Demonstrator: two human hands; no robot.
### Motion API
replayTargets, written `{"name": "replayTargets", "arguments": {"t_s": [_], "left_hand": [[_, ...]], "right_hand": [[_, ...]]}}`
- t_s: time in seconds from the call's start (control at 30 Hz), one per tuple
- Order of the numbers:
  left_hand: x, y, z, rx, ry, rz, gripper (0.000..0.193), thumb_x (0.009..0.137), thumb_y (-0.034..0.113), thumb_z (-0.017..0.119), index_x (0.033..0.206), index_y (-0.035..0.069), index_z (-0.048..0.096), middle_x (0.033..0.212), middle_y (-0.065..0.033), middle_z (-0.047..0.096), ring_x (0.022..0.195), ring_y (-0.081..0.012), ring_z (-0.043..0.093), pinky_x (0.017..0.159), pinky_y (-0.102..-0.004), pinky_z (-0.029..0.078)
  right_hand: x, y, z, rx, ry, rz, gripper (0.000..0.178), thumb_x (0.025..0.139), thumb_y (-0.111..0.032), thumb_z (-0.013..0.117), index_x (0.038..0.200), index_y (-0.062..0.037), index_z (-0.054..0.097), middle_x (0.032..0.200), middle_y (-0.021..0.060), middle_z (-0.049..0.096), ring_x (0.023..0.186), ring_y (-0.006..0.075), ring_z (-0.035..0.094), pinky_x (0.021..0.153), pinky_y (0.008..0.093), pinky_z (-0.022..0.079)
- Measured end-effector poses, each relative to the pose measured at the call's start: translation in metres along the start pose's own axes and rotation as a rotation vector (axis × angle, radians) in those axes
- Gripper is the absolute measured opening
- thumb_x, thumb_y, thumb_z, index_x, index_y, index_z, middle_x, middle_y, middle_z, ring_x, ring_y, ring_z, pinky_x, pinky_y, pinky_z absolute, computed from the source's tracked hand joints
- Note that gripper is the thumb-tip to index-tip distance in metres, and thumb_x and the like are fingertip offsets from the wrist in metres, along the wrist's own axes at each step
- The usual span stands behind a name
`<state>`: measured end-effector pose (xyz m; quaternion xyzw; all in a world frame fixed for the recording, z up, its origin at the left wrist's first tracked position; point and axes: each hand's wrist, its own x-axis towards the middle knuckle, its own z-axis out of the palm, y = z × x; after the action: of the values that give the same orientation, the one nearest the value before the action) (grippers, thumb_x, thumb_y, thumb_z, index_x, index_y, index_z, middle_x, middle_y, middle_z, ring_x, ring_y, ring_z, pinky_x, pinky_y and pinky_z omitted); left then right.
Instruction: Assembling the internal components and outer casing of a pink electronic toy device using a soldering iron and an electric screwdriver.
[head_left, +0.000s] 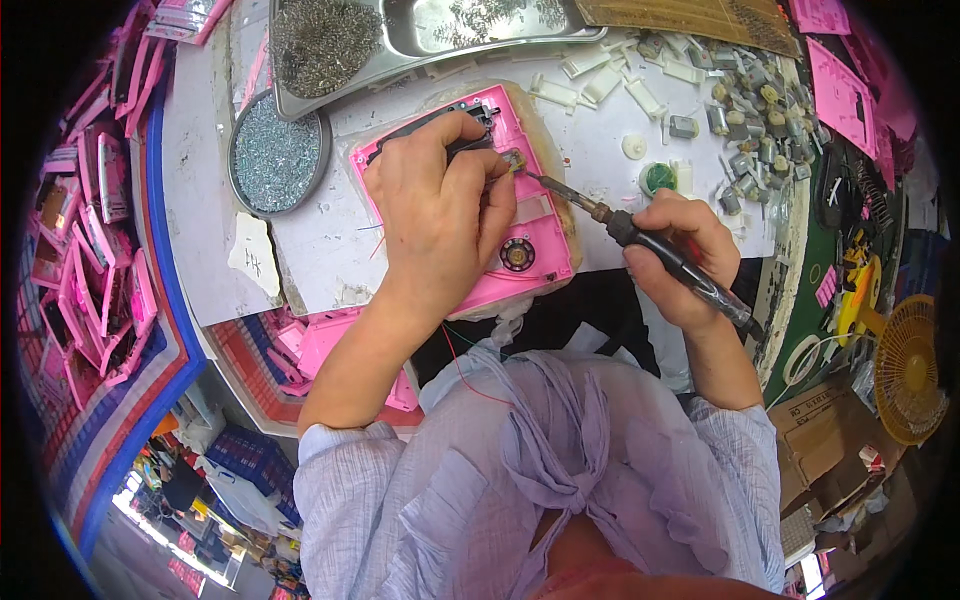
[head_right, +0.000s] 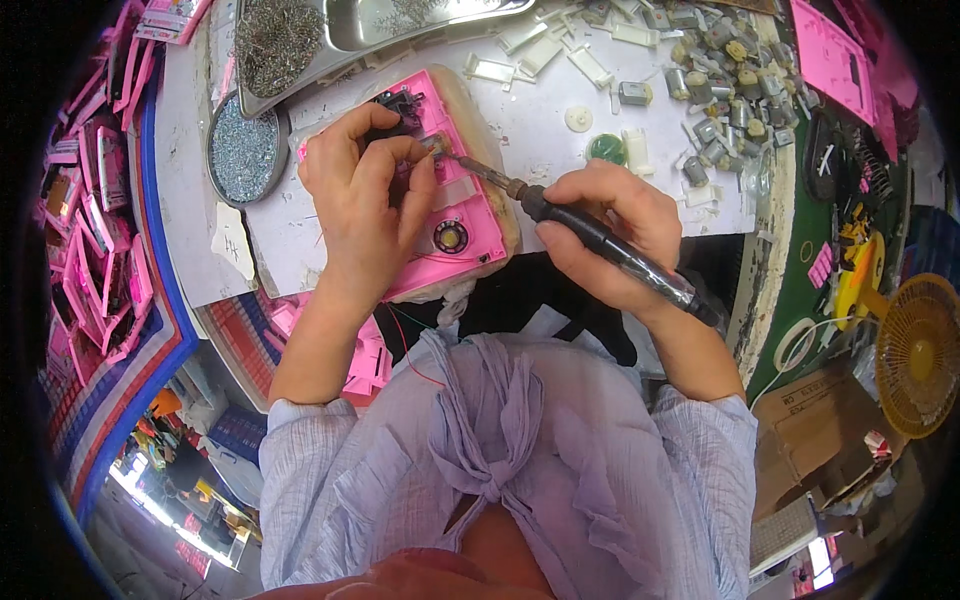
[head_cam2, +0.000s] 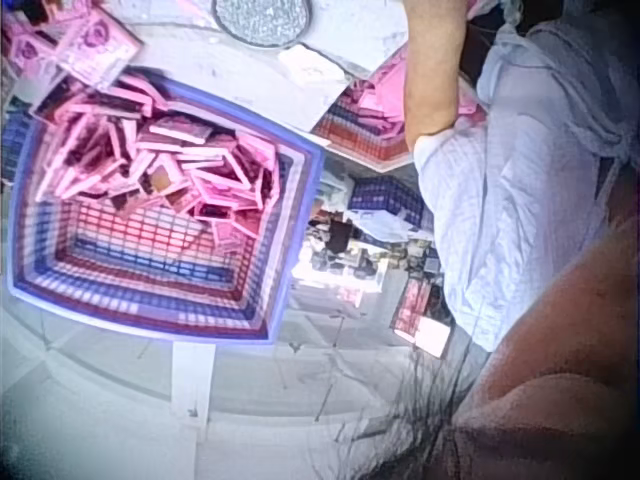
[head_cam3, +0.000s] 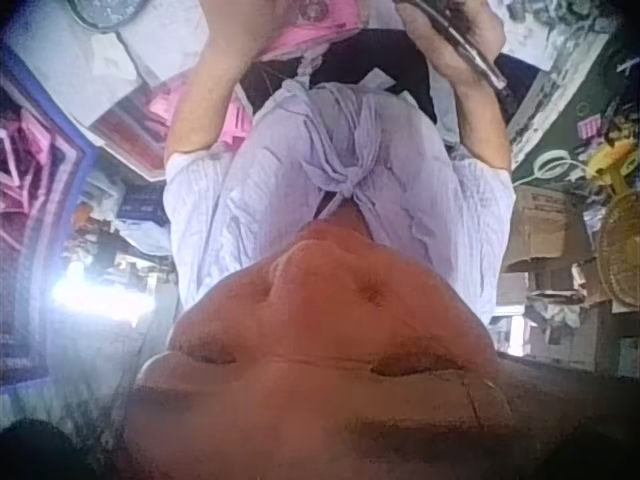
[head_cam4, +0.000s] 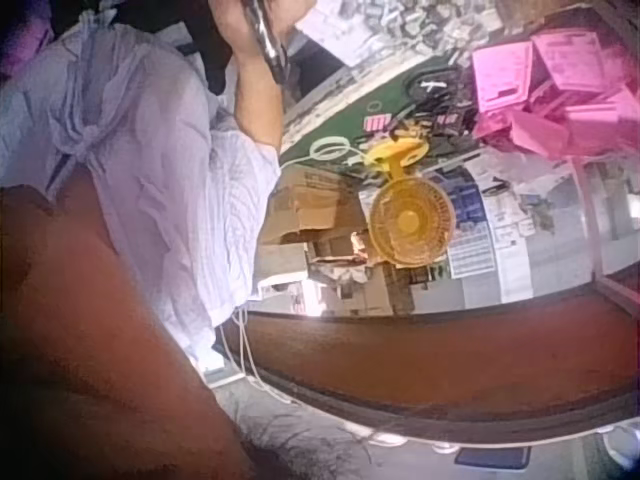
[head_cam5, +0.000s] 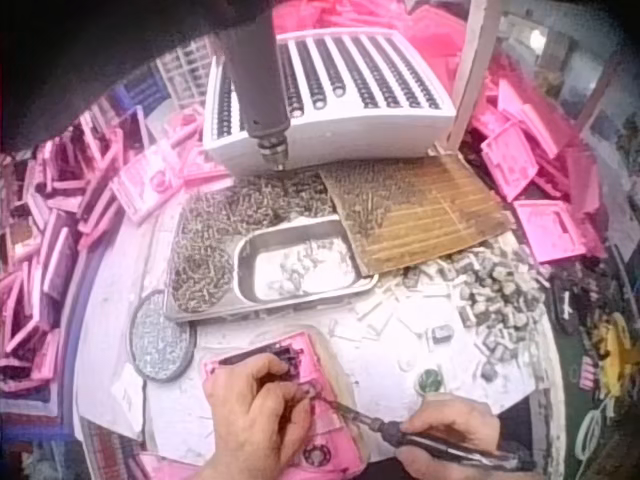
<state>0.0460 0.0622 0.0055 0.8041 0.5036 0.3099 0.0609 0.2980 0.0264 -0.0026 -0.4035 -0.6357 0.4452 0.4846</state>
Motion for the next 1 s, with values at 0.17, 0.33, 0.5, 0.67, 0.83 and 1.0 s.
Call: {"name": "replayTargets", "arguments": {"t_s": [0.17, 0.33, 0.5, 0.67, 0.83, 1.0], "left_hand": [[0.0, 0.0, 0.001, 0.003, 0.0, -0.003, 0.023, 0.072, 0.008, 0.08, 0.093, 0.01, 0.068, 0.116, -0.0102, 0.061, 0.1, -0.0278, 0.055, 0.088, -0.0411, 0.037], [0.0, 0.001, 0.001, 0.005, 0.003, -0.008, 0.024, 0.072, 0.007, 0.08, 0.093, 0.01, 0.068, 0.116, -0.0103, 0.062, 0.101, -0.0279, 0.055, 0.089, -0.041, 0.036], [0.0, 0.001, 0.001, 0.013, 0.011, -0.004, 0.024, 0.072, 0.007, 0.08, 0.094, 0.01, 0.068, 0.116, -0.0105, 0.062, 0.101, -0.0281, 0.055, 0.089, -0.0409, 0.037], [0.0, 0.002, 0.001, 0.014, 0.01, -0.007, 0.025, 0.073, 0.007, 0.079, 0.094, 0.01, 0.068, 0.116, -0.0111, 0.062, 0.102, -0.0285, 0.055, 0.089, -0.0411, 0.037], [0.0, 0.002, 0.002, 0.016, 0.02, -0.003, 0.024, 0.073, 0.007, 0.079, 0.094, 0.01, 0.067, 0.115, -0.0112, 0.062, 0.1, -0.0285, 0.055, 0.089, -0.0414, 0.037], [0.0, 0.003, 0.002, 0.025, 0.022, -0.01, 0.023, 0.074, 0.008, 0.08, 0.093, 0.01, 0.067, 0.115, -0.011, 0.062, 0.1, -0.0282, 0.055, 0.089, -0.0412, 0.037]], "right_hand": [[0.003, 0.001, 0.003, -0.011, 0.007, -0.002, 0.029, 0.08, -0.003, 0.08, 0.105, 0.0009, 0.066, 0.078, 0.0053, 0.062, 0.061, 0.009, 0.05, 0.054, 0.0237, 0.036], [0.007, 0.002, 0.003, -0.021, -0.005, -0.059, 0.028, 0.079, -0.003, 0.08, 0.104, 0.0004, 0.067, 0.077, 0.0055, 0.062, 0.059, 0.0099, 0.049, 0.053, 0.024, 0.036], [0.01, 0.0, 0.002, -0.087, -0.021, -0.101, 0.029, 0.077, -0.003, 0.081, 0.102, -0.0009, 0.067, 0.074, 0.0045, 0.061, 0.058, 0.0119, 0.049, 0.052, 0.0257, 0.036], [0.009, 0.001, 0.002, -0.129, -0.025, -0.111, 0.03, 0.075, -0.003, 0.082, 0.101, -0.0019, 0.068, 0.071, 0.0044, 0.061, 0.056, 0.0139, 0.049, 0.051, 0.0274, 0.036], [0.012, 0.002, 0.002, -0.168, -0.054, -0.193, 0.031, 0.073, -0.001, 0.082, 0.1, -0.0017, 0.067, 0.075, 0.0067, 0.065, 0.057, 0.0168, 0.052, 0.051, 0.0291, 0.038], [0.012, 0.006, 0.0, -0.184, -0.067, -0.309, 0.034, 0.07, 0.001, 0.082, 0.1, -0.0007, 0.066, 0.076, 0.0078, 0.066, 0.057, 0.0207, 0.054, 0.052, 0.0318, 0.04]]}}
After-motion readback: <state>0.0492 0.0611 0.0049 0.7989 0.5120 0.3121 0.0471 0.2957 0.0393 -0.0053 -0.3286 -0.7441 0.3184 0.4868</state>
